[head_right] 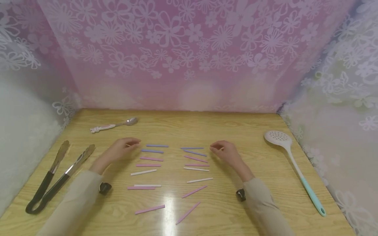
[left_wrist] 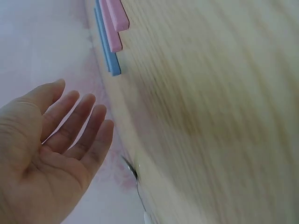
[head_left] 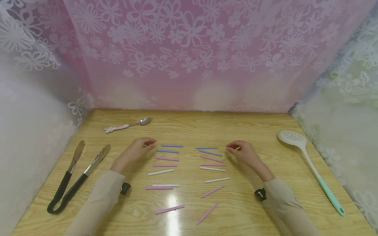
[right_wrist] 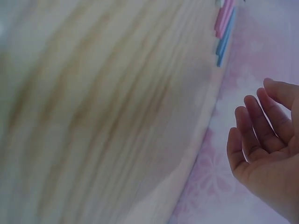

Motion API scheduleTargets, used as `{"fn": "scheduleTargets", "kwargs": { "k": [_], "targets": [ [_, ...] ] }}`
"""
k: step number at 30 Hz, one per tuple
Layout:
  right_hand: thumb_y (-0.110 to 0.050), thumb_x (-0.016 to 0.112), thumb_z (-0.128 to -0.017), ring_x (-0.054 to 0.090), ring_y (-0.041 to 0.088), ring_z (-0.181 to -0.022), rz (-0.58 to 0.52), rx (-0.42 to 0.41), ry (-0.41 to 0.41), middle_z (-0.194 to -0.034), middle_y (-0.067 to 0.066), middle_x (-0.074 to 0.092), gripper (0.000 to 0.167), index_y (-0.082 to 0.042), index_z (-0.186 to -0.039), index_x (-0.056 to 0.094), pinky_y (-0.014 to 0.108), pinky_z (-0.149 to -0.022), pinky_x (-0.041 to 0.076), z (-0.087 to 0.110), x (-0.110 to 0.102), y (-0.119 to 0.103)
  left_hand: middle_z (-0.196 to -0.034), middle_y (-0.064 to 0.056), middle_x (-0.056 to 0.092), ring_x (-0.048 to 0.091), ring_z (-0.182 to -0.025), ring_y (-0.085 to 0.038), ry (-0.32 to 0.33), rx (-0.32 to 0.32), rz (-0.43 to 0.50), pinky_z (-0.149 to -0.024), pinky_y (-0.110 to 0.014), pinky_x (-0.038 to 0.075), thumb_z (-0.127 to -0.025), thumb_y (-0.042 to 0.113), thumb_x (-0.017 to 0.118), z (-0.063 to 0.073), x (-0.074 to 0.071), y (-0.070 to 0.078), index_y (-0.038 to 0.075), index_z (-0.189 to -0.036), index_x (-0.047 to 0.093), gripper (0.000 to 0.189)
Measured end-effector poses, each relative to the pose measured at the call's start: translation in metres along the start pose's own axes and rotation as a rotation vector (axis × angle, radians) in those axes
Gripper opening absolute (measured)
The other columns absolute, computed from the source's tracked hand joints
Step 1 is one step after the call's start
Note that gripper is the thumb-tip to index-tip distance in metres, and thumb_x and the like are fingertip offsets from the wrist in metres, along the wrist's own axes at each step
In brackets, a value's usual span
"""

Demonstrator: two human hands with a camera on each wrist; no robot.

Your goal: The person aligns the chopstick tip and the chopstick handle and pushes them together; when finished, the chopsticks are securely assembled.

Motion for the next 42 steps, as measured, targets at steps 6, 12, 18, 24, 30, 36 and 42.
{"fn": "scheduleTargets", "kwargs": {
  "k": [6, 12, 18, 24, 30, 36, 42],
  "targets": [
    [-0.012, 0.067, -0.090, 0.063, 0.024, -0.086, -0.008, -0.039, -0.077, -0.094, 0.012, 0.070, 0.016, 0.000, -0.099, 0.071, 0.036, -0.075, 0.054, -0.014, 0.022, -0.006, -0.121, -0.018, 0.061, 0.055, -0.113, -0.033, -0.059, 0.016, 0.008, -0.098, -0.048, 0.044, -0.100, 0.018, 0.050, -0.019, 0.012, 0.006, -0.003, -0.128, 0.055, 0.035],
    [-0.012, 0.067, -0.089, 0.063, 0.022, -0.083, -0.012, -0.063, -0.133, -0.092, 0.011, 0.069, 0.017, 0.001, -0.099, 0.070, 0.037, -0.076, 0.054, -0.027, 0.042, -0.005, -0.122, -0.019, 0.061, 0.055, -0.114, -0.033, -0.109, 0.027, 0.033, -0.099, -0.046, 0.044, -0.099, 0.016, 0.052, -0.037, 0.027, 0.012, -0.005, -0.127, 0.055, 0.035],
    [-0.014, 0.066, -0.090, 0.064, 0.025, -0.091, 0.005, -0.051, -0.215, -0.098, 0.011, 0.069, 0.019, -0.001, -0.103, 0.069, 0.041, -0.083, 0.053, -0.033, 0.061, -0.006, -0.120, -0.018, 0.062, 0.057, -0.112, -0.032, -0.140, 0.044, 0.012, -0.097, -0.042, 0.047, -0.097, 0.013, 0.055, -0.047, 0.041, 0.013, -0.006, -0.124, 0.058, 0.032],
    [-0.011, 0.065, -0.090, 0.062, 0.025, -0.092, 0.026, -0.078, -0.253, -0.097, 0.011, 0.067, 0.019, 0.001, -0.104, 0.069, 0.041, -0.083, 0.053, -0.038, 0.069, -0.015, -0.118, -0.017, 0.063, 0.060, -0.107, -0.029, -0.156, 0.035, 0.021, -0.093, -0.038, 0.050, -0.095, 0.009, 0.058, -0.052, 0.047, 0.012, -0.004, -0.121, 0.060, 0.029],
    [-0.010, 0.065, -0.090, 0.061, 0.021, -0.086, 0.048, -0.088, -0.272, -0.093, 0.008, 0.065, 0.016, 0.000, -0.102, 0.070, 0.037, -0.079, 0.053, -0.041, 0.073, -0.019, -0.111, -0.016, 0.065, 0.062, -0.101, -0.027, -0.147, 0.057, -0.018, -0.089, -0.038, 0.051, -0.094, 0.005, 0.057, -0.053, 0.046, 0.015, -0.004, -0.115, 0.064, 0.023],
    [-0.008, 0.064, -0.090, 0.059, 0.019, -0.083, 0.043, -0.073, -0.270, -0.091, 0.007, 0.064, 0.013, -0.001, -0.099, 0.071, 0.036, -0.077, 0.052, -0.042, 0.072, -0.021, -0.106, -0.015, 0.066, 0.062, -0.096, -0.025, -0.147, 0.066, -0.043, -0.085, -0.036, 0.053, -0.094, 0.004, 0.057, -0.055, 0.046, 0.015, -0.003, -0.111, 0.067, 0.021],
    [-0.008, 0.064, -0.091, 0.059, 0.018, -0.082, 0.049, -0.067, -0.266, -0.090, 0.007, 0.064, 0.012, -0.001, -0.098, 0.071, 0.035, -0.075, 0.052, -0.042, 0.071, -0.021, -0.104, -0.013, 0.065, 0.061, -0.093, -0.023, -0.140, 0.074, -0.044, -0.083, -0.035, 0.053, -0.094, 0.004, 0.058, -0.055, 0.047, 0.015, -0.002, -0.110, 0.067, 0.020]
  ]
}}
Point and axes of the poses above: each hand's wrist, its own z-axis away from the middle knuckle, its own x-axis out of the palm, y = z × x, the point moved 10 cm from there along -z, towards the middle knuckle
